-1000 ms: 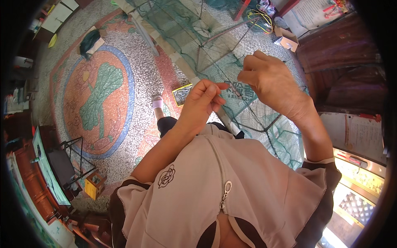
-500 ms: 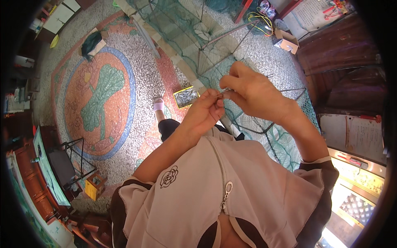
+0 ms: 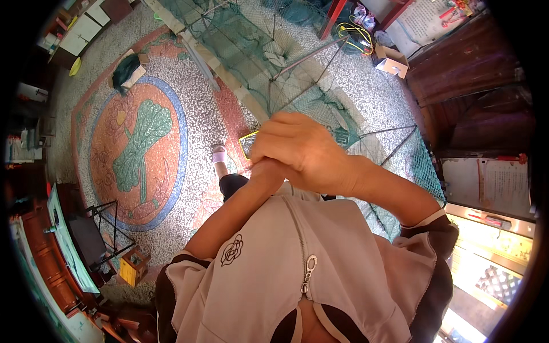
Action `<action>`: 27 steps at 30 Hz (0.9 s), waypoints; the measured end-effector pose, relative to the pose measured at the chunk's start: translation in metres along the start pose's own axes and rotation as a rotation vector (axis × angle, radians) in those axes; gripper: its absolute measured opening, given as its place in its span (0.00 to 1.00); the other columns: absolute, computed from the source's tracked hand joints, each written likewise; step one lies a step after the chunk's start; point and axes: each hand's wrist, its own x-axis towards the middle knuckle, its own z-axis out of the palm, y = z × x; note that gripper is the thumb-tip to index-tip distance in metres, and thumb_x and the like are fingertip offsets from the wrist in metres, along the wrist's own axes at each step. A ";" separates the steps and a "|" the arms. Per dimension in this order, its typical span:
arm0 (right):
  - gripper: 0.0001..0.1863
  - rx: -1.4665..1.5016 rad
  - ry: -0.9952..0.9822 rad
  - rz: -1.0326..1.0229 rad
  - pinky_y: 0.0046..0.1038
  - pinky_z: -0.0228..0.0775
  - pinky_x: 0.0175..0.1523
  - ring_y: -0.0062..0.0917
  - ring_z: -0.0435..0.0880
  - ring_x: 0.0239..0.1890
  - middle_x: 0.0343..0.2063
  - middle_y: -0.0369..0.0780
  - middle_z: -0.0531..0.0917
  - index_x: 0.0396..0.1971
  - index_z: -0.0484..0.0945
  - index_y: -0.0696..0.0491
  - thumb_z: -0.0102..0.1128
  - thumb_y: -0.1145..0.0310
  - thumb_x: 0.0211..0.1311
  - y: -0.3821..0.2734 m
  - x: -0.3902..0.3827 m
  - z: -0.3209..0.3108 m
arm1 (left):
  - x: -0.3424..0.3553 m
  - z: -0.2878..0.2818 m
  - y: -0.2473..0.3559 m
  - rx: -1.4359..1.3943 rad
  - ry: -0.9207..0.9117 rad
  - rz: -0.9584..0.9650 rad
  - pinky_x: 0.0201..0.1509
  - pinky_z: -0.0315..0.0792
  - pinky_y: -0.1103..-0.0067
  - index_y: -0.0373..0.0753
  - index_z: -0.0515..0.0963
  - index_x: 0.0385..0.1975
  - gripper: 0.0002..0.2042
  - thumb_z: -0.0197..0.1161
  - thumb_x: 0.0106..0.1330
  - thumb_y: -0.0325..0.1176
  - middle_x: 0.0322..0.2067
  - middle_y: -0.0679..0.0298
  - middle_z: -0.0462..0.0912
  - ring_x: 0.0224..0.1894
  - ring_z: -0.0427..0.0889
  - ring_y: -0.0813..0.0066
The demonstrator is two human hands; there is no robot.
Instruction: The person repairs a green mesh fishing trap by hand and with a small dark tool, tying knots and securing sections of the net.
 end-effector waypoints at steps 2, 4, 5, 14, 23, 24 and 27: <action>0.09 0.094 0.082 -0.026 0.33 0.67 0.36 0.32 0.75 0.31 0.24 0.37 0.76 0.26 0.72 0.50 0.64 0.66 0.51 -0.006 0.013 0.006 | 0.003 -0.003 -0.001 0.221 -0.041 0.217 0.30 0.65 0.80 0.38 0.71 0.37 0.03 0.54 0.66 0.27 0.29 0.67 0.72 0.30 0.73 0.75; 0.07 0.095 0.110 0.022 0.30 0.69 0.33 0.31 0.77 0.27 0.26 0.39 0.77 0.30 0.74 0.53 0.64 0.75 0.53 -0.012 0.025 -0.002 | 0.004 -0.007 0.000 0.506 -0.059 0.488 0.31 0.66 0.79 0.38 0.72 0.36 0.03 0.54 0.65 0.26 0.30 0.65 0.72 0.30 0.73 0.72; 0.05 0.212 0.139 0.125 0.26 0.71 0.33 0.26 0.80 0.28 0.26 0.38 0.78 0.32 0.73 0.54 0.61 0.73 0.59 -0.016 0.030 -0.007 | 0.005 -0.008 0.002 0.617 -0.065 0.585 0.31 0.66 0.78 0.37 0.72 0.36 0.03 0.55 0.64 0.25 0.30 0.64 0.72 0.30 0.73 0.71; 0.13 0.818 0.526 0.340 0.20 0.69 0.25 0.19 0.77 0.22 0.19 0.35 0.77 0.32 0.71 0.56 0.47 0.61 0.69 -0.031 0.077 -0.065 | 0.010 0.014 0.040 0.872 -0.190 0.739 0.36 0.69 0.74 0.34 0.73 0.33 0.03 0.55 0.61 0.19 0.33 0.56 0.71 0.33 0.74 0.60; 0.15 1.207 0.546 0.295 0.20 0.70 0.24 0.19 0.75 0.21 0.21 0.34 0.75 0.28 0.71 0.53 0.43 0.60 0.72 -0.017 0.074 -0.102 | 0.011 0.016 0.036 0.742 -0.202 0.562 0.29 0.71 0.81 0.32 0.72 0.34 0.03 0.51 0.66 0.21 0.35 0.60 0.71 0.26 0.76 0.73; 0.15 1.208 0.545 0.249 0.19 0.68 0.24 0.18 0.74 0.22 0.21 0.33 0.74 0.29 0.71 0.53 0.43 0.60 0.72 -0.010 0.079 -0.102 | 0.011 0.013 0.035 0.733 -0.202 0.568 0.28 0.71 0.83 0.32 0.72 0.34 0.03 0.50 0.67 0.22 0.35 0.61 0.71 0.25 0.76 0.76; 0.14 1.226 0.519 0.160 0.19 0.69 0.25 0.18 0.74 0.22 0.22 0.33 0.75 0.30 0.71 0.53 0.44 0.61 0.72 -0.012 0.077 -0.114 | 0.012 0.005 0.032 0.732 -0.195 0.597 0.29 0.72 0.83 0.33 0.73 0.35 0.04 0.50 0.68 0.23 0.36 0.61 0.70 0.26 0.77 0.76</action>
